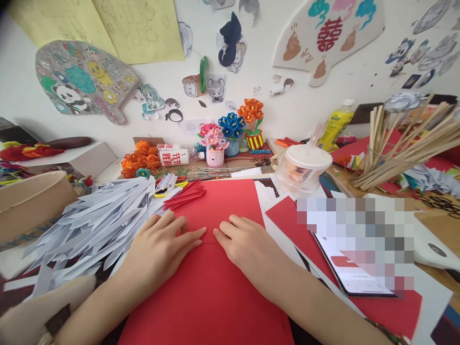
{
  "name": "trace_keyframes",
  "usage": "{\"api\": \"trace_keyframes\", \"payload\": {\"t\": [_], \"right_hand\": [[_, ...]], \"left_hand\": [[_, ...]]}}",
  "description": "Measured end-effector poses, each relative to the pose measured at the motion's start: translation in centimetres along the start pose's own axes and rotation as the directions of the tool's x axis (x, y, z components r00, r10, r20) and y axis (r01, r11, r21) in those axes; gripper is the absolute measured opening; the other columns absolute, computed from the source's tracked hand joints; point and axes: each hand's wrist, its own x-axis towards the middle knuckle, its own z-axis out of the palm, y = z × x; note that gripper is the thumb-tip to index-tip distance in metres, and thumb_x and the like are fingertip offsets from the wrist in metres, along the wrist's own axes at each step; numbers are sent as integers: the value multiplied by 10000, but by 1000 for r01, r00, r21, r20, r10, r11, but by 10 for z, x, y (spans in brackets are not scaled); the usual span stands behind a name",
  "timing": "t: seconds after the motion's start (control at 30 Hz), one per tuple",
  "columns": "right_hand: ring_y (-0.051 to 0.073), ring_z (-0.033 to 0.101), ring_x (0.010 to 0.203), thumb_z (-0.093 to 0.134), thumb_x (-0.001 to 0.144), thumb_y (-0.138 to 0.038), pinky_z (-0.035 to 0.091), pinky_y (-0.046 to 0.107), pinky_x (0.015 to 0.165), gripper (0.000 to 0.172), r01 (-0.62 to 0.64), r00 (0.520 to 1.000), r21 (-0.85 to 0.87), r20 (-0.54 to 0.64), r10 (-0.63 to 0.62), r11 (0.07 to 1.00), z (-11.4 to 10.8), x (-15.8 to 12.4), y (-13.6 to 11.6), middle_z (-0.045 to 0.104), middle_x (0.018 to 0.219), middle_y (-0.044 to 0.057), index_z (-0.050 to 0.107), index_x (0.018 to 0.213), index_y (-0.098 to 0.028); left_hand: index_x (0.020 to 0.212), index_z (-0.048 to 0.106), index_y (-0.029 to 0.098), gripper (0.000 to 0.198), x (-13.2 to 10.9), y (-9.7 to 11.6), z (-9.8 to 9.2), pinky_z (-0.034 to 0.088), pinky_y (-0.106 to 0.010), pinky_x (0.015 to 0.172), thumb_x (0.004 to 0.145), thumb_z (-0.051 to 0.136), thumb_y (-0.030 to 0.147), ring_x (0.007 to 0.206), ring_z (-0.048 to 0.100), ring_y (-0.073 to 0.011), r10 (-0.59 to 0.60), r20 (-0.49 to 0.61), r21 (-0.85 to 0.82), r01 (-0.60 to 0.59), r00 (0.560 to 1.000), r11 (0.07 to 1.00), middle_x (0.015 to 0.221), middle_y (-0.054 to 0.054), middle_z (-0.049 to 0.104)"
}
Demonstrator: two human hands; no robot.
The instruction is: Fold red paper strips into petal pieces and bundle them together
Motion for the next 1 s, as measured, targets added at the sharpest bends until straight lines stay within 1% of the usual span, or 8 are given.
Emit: {"api": "trace_keyframes", "payload": {"t": [0.17, 0.27, 0.37, 0.5, 0.6, 0.7, 0.83, 1.0], "right_hand": [[194, 560, 679, 517, 866, 35, 447, 304, 567, 283, -85, 996, 127, 8, 85, 988, -2, -1, 1, 654, 763, 46, 729, 981, -113], [187, 587, 697, 520, 900, 5, 456, 297, 595, 272, -132, 991, 206, 7, 133, 970, -2, -1, 1, 686, 775, 52, 744, 973, -132], [192, 609, 694, 572, 911, -59, 471, 302, 603, 235, -207, 978, 247, 23, 208, 947, -1, 0, 0, 703, 751, 51, 749, 1039, -147], [193, 645, 711, 667, 859, -84, 496, 306, 634, 269, -351, 934, 319, 56, 352, 880, -4, 2, 2, 730, 772, 28, 756, 1073, -220], [169, 659, 701, 682, 847, -89, 504, 288, 646, 262, -417, 901, 394, 59, 431, 819, -5, 2, 4, 748, 803, 7, 780, 994, -283], [172, 655, 695, 658, 856, -73, 497, 289, 640, 251, -412, 903, 395, 59, 425, 821, -6, 3, 4, 744, 767, 11, 796, 919, -273], [184, 653, 685, 618, 878, -68, 493, 300, 628, 265, -393, 916, 365, 69, 396, 844, -6, 4, 2, 733, 742, 31, 798, 937, -253], [195, 691, 694, 629, 868, -107, 538, 318, 645, 280, -520, 847, 388, 117, 519, 761, -9, 3, 3, 760, 795, 29, 788, 1002, -295]], "left_hand": [[1059, 741, 371, 194, 3, -7, 0, 319, -350, 708, 922, 605, 385, 810, 523, -207, -132, 132, -191, 156, 982, 969, 819, -14, 637], [912, 773, 313, 165, 9, -4, 3, 351, -354, 731, 908, 623, 384, 809, 538, -198, -217, 160, -304, 257, 963, 917, 818, -12, 660], [776, 748, 242, 109, 16, 3, 7, 382, -346, 740, 839, 714, 325, 821, 555, -198, -291, 134, -382, 320, 947, 867, 828, -12, 682], [835, 717, 237, 51, 21, 5, 8, 412, -347, 764, 793, 745, 231, 861, 578, -210, -311, 132, -442, 337, 941, 831, 884, -3, 697], [844, 699, 229, 70, 21, 2, 8, 426, -348, 774, 788, 736, 208, 864, 591, -209, -290, 155, -484, 328, 944, 811, 893, -8, 695], [822, 688, 225, 48, 22, 1, 8, 426, -343, 774, 798, 730, 223, 867, 596, -206, -277, 153, -507, 316, 948, 802, 895, -6, 697], [822, 679, 220, 61, 24, 5, 10, 414, -354, 796, 847, 690, 275, 875, 596, -211, -311, 173, -499, 355, 935, 790, 889, -3, 701], [852, 662, 211, 29, 25, 9, 10, 404, -355, 783, 841, 686, 223, 894, 581, -219, -318, 189, -457, 370, 929, 809, 906, -9, 684]]}}
